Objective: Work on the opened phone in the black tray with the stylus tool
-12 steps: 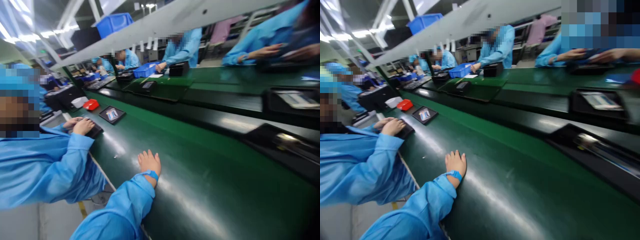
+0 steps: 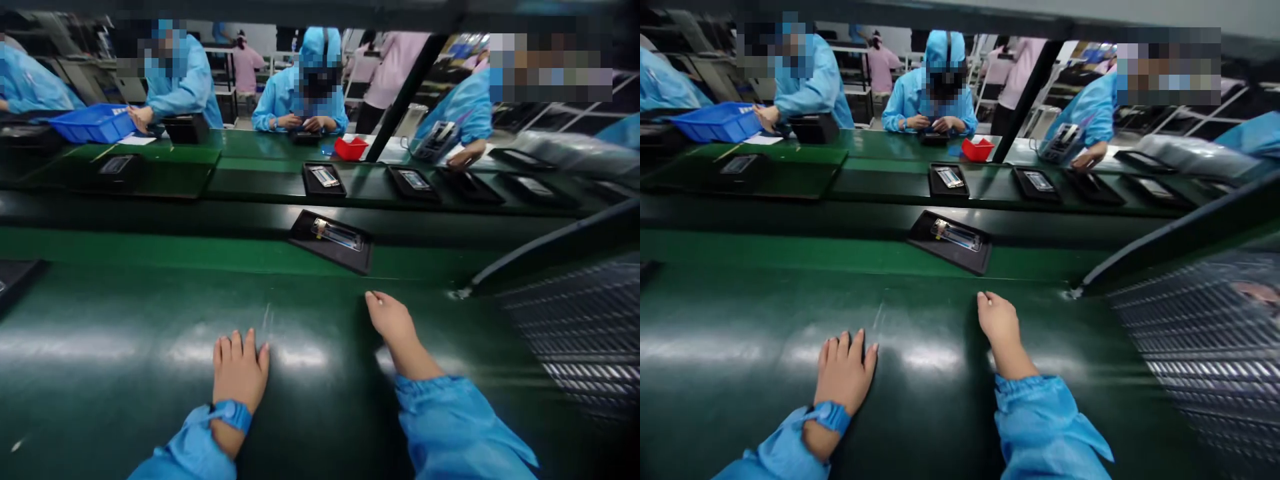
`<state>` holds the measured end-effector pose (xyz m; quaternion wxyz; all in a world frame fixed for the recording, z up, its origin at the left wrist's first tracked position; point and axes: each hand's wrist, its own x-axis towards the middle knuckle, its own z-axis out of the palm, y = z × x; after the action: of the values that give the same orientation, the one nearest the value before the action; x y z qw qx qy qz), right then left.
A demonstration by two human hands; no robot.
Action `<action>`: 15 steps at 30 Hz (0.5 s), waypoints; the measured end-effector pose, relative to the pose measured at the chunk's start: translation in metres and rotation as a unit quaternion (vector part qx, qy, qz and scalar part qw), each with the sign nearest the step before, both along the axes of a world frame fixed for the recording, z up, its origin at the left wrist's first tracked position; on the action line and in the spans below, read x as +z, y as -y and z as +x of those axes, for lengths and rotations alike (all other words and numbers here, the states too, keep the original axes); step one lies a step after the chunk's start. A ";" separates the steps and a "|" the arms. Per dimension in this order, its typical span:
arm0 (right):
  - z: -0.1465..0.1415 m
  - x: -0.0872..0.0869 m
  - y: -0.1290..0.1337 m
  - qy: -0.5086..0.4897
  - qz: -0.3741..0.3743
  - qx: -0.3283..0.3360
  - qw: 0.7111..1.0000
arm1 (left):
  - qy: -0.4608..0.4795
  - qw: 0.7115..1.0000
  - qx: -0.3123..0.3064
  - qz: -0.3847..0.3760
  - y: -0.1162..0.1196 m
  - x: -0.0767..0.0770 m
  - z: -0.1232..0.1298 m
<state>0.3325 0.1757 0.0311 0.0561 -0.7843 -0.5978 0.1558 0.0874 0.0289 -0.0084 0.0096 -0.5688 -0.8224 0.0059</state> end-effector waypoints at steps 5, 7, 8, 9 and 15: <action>-0.001 0.001 -0.037 0.049 -0.021 -0.006 0.999 | 0.008 1.000 0.010 0.019 0.005 0.000 0.003; -0.009 -0.002 -0.051 0.082 -0.039 0.010 0.996 | 0.010 0.999 0.003 0.034 0.006 -0.001 0.004; -0.015 -0.003 -0.057 0.097 -0.048 0.024 0.994 | 0.009 0.999 0.001 0.043 0.007 -0.001 0.005; -0.021 -0.003 -0.062 0.107 -0.055 0.041 0.992 | 0.006 0.999 0.001 0.051 0.007 -0.002 0.005; -0.037 0.025 -0.062 0.142 0.037 0.059 0.987 | 0.008 0.996 0.001 0.083 0.008 -0.001 0.004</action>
<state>0.2951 0.2376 0.0559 -0.0100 -0.7591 -0.6505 0.0241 0.0918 0.0207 -0.0099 0.0502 -0.5652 -0.8207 -0.0672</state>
